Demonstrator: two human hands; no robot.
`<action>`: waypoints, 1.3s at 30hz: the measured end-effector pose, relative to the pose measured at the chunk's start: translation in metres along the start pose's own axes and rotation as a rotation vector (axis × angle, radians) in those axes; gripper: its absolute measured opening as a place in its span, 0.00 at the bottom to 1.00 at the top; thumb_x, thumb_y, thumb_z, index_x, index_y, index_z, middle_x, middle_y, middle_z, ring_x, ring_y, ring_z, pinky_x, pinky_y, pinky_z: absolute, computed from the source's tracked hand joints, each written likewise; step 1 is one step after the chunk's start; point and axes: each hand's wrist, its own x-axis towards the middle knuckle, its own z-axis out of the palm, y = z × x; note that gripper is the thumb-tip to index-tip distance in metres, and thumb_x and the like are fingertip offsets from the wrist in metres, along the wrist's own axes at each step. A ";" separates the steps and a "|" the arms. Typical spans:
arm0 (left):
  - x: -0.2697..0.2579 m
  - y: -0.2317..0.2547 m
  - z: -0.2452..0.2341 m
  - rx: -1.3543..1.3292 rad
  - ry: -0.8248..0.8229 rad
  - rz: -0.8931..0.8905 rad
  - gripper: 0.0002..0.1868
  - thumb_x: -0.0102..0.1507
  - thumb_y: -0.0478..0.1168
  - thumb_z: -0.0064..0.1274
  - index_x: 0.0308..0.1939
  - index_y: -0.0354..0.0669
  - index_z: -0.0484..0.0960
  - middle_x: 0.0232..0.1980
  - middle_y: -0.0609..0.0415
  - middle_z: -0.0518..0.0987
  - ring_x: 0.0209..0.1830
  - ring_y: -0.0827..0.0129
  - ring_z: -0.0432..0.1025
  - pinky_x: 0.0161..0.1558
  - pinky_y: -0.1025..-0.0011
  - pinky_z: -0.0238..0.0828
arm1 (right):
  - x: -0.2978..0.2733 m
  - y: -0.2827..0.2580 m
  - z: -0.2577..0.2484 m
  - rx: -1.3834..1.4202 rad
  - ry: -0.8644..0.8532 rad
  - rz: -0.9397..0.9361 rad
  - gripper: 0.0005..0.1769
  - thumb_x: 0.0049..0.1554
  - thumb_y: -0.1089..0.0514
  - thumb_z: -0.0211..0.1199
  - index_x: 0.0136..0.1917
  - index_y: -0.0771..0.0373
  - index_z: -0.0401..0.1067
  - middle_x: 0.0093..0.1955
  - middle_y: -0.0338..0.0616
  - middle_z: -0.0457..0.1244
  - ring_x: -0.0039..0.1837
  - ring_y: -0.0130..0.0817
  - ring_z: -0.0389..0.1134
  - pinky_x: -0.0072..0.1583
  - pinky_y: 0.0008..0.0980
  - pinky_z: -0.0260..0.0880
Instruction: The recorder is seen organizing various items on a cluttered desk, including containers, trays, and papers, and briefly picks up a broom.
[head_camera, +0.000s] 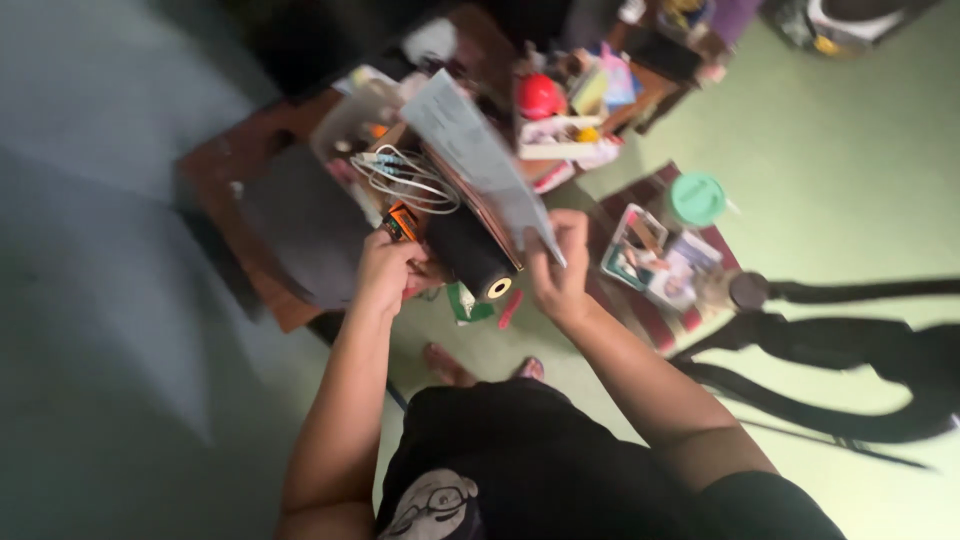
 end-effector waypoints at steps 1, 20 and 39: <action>0.002 -0.014 0.009 -0.072 -0.074 -0.027 0.11 0.56 0.24 0.47 0.43 0.26 0.75 0.33 0.42 0.78 0.24 0.54 0.78 0.26 0.56 0.82 | -0.009 -0.001 -0.014 -0.031 -0.085 0.048 0.11 0.68 0.70 0.56 0.61 0.64 0.59 0.50 0.35 0.58 0.48 0.22 0.59 0.51 0.19 0.63; 0.004 -0.146 0.176 0.140 -0.140 -0.308 0.30 0.55 0.26 0.46 0.60 0.51 0.68 0.41 0.49 0.81 0.26 0.56 0.79 0.23 0.54 0.81 | -0.037 -0.054 -0.165 -0.719 -0.096 -0.023 0.19 0.58 0.71 0.59 0.62 0.63 0.72 0.65 0.62 0.60 0.62 0.55 0.65 0.61 0.44 0.68; 0.125 -0.341 0.355 0.752 -0.585 -0.082 0.28 0.55 0.32 0.44 0.61 0.42 0.79 0.48 0.40 0.85 0.52 0.53 0.80 0.52 0.60 0.74 | -0.074 0.004 -0.324 -0.577 0.153 0.989 0.21 0.59 0.45 0.65 0.59 0.61 0.76 0.45 0.44 0.72 0.48 0.31 0.74 0.53 0.32 0.73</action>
